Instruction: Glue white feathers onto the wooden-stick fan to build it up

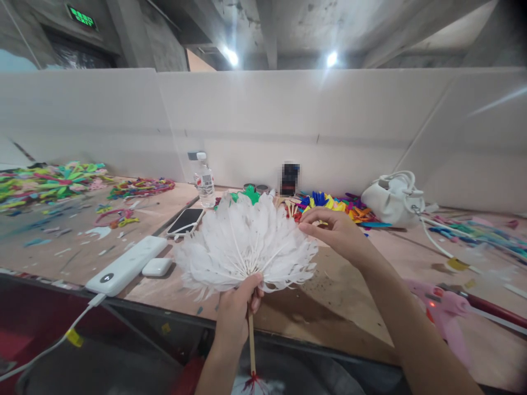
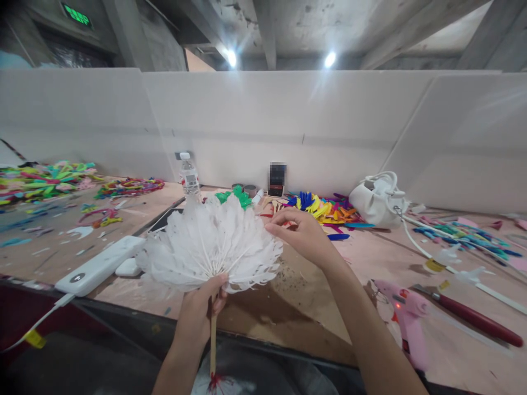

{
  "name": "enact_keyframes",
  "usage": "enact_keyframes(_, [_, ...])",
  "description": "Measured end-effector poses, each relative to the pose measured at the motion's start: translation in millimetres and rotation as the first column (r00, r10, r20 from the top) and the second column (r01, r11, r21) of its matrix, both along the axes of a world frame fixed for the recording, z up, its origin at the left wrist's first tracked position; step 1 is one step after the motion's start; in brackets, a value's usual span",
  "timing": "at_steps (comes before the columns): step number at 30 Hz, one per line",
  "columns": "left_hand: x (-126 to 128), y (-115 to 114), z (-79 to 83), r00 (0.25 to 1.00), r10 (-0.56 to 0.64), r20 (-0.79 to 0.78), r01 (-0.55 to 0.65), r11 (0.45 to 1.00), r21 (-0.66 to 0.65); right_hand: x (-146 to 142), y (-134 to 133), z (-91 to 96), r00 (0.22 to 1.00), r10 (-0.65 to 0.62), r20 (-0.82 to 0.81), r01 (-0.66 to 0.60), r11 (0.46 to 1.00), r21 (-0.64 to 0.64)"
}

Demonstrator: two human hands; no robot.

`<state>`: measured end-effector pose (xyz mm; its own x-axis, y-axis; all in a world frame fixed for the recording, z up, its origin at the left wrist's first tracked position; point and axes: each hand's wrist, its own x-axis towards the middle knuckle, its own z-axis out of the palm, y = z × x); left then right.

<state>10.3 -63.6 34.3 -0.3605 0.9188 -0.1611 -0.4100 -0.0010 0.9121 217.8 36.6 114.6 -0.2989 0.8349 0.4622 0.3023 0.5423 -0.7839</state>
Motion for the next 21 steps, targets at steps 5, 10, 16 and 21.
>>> enact_keyframes(5, [-0.3, 0.8, -0.8, 1.000, 0.003, 0.001, -0.003, 1.000, 0.009, 4.1, -2.0, 4.8, 1.000, -0.016, -0.003, 0.016, 1.000, 0.024])
enact_keyframes(10, [-1.2, 1.8, -3.6, 1.000, -0.002, 0.011, 0.002, 1.000, -0.002, 5.9, -4.6, 1.5, 0.992, 0.123, -0.012, -0.122, 0.992, 0.035])
enact_keyframes(16, [-1.2, 3.1, -9.3, 1.000, -0.026, 0.012, 0.026, 1.000, 0.015, -1.3, -4.5, -7.8, 0.968, 0.201, 0.151, -0.212, 0.975, 0.061])
enact_keyframes(21, [-1.2, 3.3, -13.8, 0.999, -0.054, -0.009, 0.054, 0.998, 0.030, -7.6, -2.6, -13.6, 0.986, 0.144, 0.083, -0.149, 0.987, 0.066])
